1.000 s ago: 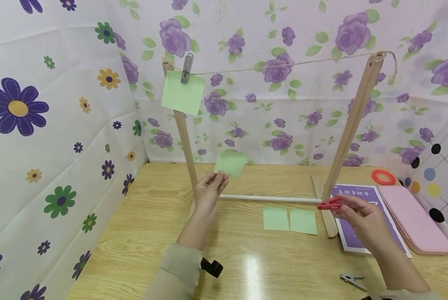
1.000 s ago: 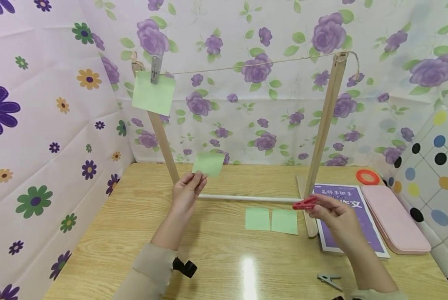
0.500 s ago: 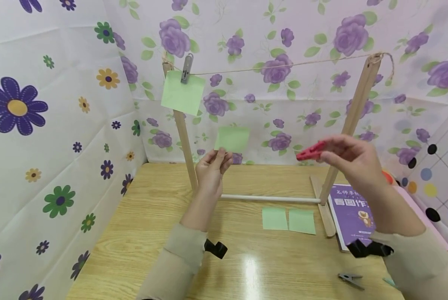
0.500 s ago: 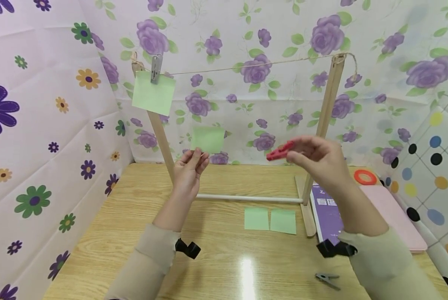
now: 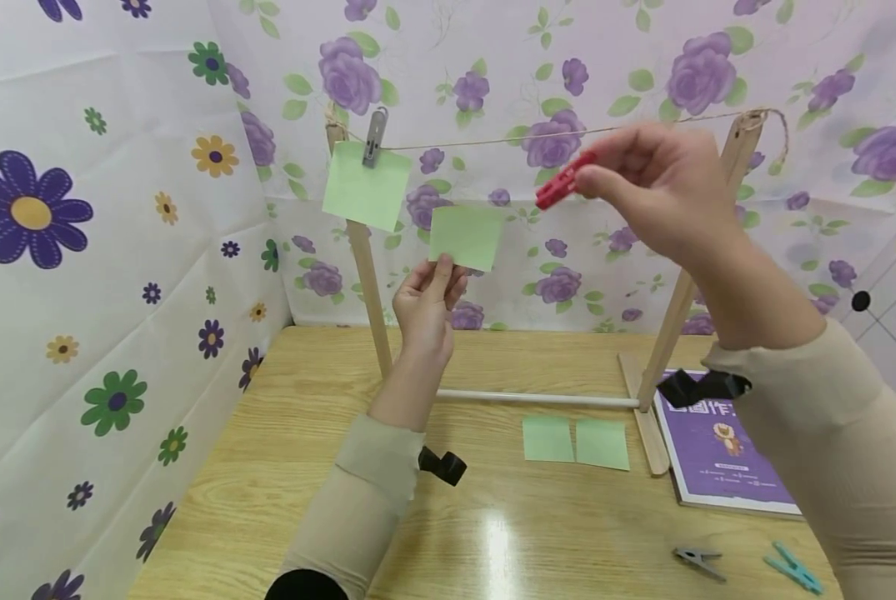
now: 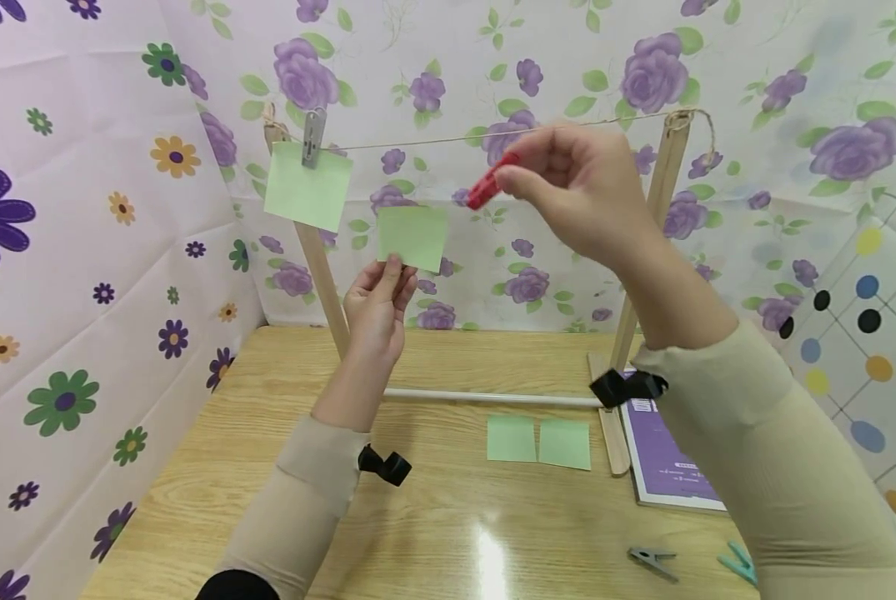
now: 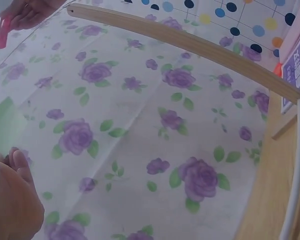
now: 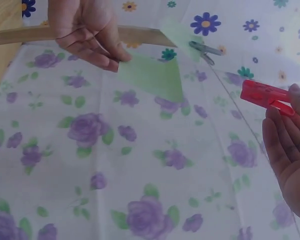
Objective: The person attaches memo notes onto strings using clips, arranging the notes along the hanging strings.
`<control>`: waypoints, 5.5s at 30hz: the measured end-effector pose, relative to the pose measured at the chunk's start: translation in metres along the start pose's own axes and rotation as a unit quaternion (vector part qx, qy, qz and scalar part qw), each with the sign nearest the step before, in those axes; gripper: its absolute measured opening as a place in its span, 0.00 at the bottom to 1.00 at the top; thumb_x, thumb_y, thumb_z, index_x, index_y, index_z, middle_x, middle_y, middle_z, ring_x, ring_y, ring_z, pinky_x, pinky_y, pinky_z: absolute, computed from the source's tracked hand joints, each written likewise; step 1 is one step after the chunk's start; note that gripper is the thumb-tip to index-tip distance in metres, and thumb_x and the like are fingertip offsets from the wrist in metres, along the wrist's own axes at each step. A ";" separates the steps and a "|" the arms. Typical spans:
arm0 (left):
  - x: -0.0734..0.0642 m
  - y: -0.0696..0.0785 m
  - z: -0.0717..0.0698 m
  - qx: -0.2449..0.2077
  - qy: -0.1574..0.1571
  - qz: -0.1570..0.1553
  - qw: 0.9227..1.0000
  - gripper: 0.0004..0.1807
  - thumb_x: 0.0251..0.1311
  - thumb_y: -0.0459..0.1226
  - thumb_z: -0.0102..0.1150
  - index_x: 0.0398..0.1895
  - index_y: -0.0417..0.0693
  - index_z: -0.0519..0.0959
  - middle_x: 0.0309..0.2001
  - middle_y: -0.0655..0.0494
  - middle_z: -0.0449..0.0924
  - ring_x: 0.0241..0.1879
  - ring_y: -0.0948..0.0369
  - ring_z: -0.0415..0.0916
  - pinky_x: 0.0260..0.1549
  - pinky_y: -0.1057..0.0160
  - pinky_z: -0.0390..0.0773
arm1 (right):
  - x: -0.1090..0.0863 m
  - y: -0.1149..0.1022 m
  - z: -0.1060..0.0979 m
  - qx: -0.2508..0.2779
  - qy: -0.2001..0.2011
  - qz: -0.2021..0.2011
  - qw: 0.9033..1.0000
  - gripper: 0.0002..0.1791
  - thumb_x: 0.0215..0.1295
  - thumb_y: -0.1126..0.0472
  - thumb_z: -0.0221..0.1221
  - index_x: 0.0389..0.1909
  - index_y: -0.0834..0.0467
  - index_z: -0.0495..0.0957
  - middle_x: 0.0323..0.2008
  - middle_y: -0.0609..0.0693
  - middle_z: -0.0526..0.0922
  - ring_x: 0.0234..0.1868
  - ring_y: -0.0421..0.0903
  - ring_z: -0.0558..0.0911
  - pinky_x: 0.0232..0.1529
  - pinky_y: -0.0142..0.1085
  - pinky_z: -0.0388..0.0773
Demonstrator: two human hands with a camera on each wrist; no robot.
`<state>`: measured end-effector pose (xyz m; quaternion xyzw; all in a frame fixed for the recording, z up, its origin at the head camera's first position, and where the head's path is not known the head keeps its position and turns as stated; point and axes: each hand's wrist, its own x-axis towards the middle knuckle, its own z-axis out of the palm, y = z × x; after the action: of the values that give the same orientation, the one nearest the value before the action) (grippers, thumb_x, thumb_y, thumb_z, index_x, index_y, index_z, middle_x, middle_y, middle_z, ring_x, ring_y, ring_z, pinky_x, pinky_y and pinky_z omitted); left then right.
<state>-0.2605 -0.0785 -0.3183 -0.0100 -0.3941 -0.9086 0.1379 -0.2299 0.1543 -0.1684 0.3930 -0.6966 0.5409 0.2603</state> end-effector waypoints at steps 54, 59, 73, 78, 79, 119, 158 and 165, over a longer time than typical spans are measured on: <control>0.015 0.023 0.033 -0.044 -0.005 0.057 0.997 0.07 0.64 0.31 0.67 0.31 0.45 0.78 0.32 0.52 0.85 0.32 0.61 0.86 0.41 0.68 0.87 | 0.102 -0.009 0.052 -0.286 -0.151 0.050 0.945 0.13 0.71 0.55 0.63 0.39 0.62 0.87 0.35 0.50 0.86 0.31 0.40 0.79 0.36 0.26 0.78; 0.015 0.023 0.034 -0.052 -0.006 0.062 0.997 0.07 0.64 0.31 0.67 0.29 0.45 0.78 0.31 0.52 0.85 0.31 0.61 0.86 0.40 0.68 0.88 | 0.103 -0.009 0.054 -0.303 -0.164 0.047 0.938 0.12 0.71 0.55 0.63 0.39 0.61 0.87 0.37 0.49 0.86 0.36 0.38 0.80 0.39 0.27 0.78; 0.015 0.019 0.035 -0.065 -0.013 0.067 0.996 0.07 0.64 0.30 0.66 0.28 0.45 0.79 0.31 0.52 0.85 0.30 0.61 0.86 0.40 0.67 0.88 | 0.102 -0.009 0.055 -0.306 -0.213 0.058 0.926 0.15 0.70 0.52 0.65 0.47 0.59 0.87 0.40 0.47 0.88 0.40 0.37 0.81 0.42 0.30 0.78; 0.015 0.019 0.034 -0.069 -0.012 0.061 0.996 0.07 0.64 0.30 0.66 0.29 0.44 0.79 0.31 0.52 0.85 0.30 0.61 0.86 0.40 0.67 0.88 | 0.101 -0.009 0.054 -0.297 -0.221 0.065 0.927 0.19 0.68 0.49 0.66 0.52 0.59 0.86 0.44 0.48 0.88 0.41 0.39 0.80 0.41 0.29 0.78; 0.015 0.018 0.034 -0.069 -0.013 0.059 0.996 0.07 0.64 0.30 0.66 0.30 0.44 0.79 0.31 0.52 0.85 0.30 0.61 0.86 0.39 0.67 0.88 | 0.100 -0.008 0.054 -0.296 -0.221 0.066 0.927 0.20 0.68 0.49 0.66 0.53 0.59 0.86 0.44 0.48 0.87 0.42 0.39 0.80 0.42 0.30 0.78; -0.064 -0.138 -0.116 0.498 -0.251 -0.140 0.818 0.22 0.65 0.46 0.68 0.57 0.45 0.81 0.57 0.52 0.81 0.57 0.55 0.78 0.56 0.57 0.83 | -0.266 0.101 -0.018 -0.216 -0.097 0.174 0.956 0.12 0.61 0.67 0.70 0.46 0.55 0.86 0.35 0.40 0.87 0.38 0.36 0.82 0.39 0.28 0.79; -0.067 -0.153 -0.124 0.632 -0.360 -0.070 0.683 0.20 0.54 0.36 0.77 0.18 0.48 0.72 0.27 0.59 0.66 0.27 0.64 0.61 0.27 0.68 0.65 | -0.428 0.105 -0.103 -0.173 -0.280 0.396 0.857 0.13 0.60 0.50 0.72 0.41 0.50 0.83 0.34 0.39 0.79 0.31 0.32 0.73 0.27 0.28 0.76; -0.067 -0.152 -0.129 0.615 -0.334 -0.078 0.710 0.17 0.60 0.35 0.72 0.20 0.46 0.73 0.27 0.61 0.70 0.28 0.65 0.64 0.28 0.68 0.69 | -0.421 0.102 -0.097 -0.154 -0.216 0.505 0.822 0.21 0.71 0.48 0.62 0.51 0.62 0.81 0.36 0.48 0.82 0.32 0.36 0.78 0.30 0.29 0.79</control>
<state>-0.2241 -0.0561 -0.5239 -0.1952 -0.8855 -0.4099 -0.0990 -0.0869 0.3703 -0.5294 0.0479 -0.9101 0.3837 -0.1489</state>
